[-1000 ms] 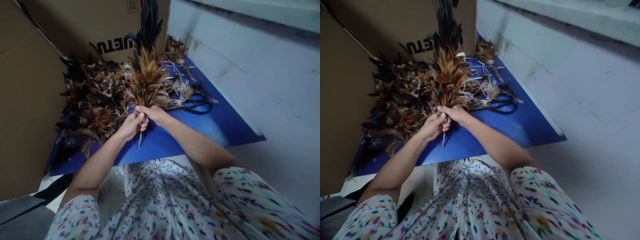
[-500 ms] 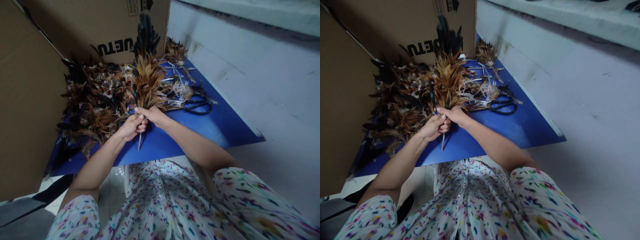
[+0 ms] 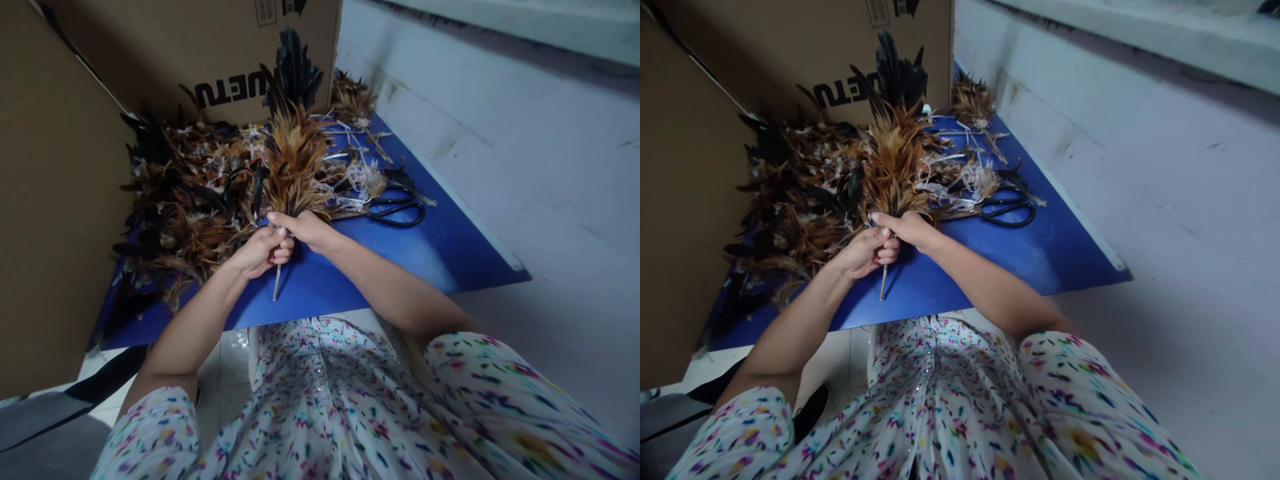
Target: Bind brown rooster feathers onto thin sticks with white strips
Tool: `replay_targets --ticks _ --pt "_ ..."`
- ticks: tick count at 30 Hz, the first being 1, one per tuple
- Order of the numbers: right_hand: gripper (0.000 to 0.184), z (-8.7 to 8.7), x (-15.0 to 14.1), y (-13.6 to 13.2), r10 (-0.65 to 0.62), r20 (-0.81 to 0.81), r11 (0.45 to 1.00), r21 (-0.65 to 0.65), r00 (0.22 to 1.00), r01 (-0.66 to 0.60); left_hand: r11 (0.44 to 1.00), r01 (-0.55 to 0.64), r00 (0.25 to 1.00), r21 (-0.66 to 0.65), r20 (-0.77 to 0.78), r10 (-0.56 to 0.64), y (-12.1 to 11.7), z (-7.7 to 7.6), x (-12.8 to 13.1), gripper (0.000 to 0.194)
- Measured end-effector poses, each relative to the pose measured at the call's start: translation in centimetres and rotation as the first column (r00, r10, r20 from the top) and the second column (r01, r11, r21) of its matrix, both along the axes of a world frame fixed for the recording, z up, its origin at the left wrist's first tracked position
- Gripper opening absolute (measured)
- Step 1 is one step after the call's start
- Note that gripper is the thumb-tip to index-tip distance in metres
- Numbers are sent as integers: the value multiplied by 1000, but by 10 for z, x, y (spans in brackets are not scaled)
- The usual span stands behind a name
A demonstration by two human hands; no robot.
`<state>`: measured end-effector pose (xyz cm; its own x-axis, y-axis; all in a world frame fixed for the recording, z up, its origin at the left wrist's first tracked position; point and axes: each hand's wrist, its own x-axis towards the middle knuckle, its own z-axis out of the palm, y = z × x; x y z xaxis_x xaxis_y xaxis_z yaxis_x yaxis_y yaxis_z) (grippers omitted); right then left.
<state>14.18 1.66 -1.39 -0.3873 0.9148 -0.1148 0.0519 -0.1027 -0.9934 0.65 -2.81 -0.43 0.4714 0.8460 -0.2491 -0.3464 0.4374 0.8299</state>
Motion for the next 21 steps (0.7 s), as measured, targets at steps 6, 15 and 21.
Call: replay_targets --ticks 6,15,21 --pt "53 11 14 6 70 -90 995 72 994 -63 995 -94 995 -25 29 94 2 7 -4 29" --pt "17 8 43 36 -114 125 845 534 986 30 893 -450 887 -15 112 448 11 32 -25 35" --pt "27 -8 25 29 -232 587 585 721 776 -371 889 -458 882 21 139 451 16 31 -29 34"
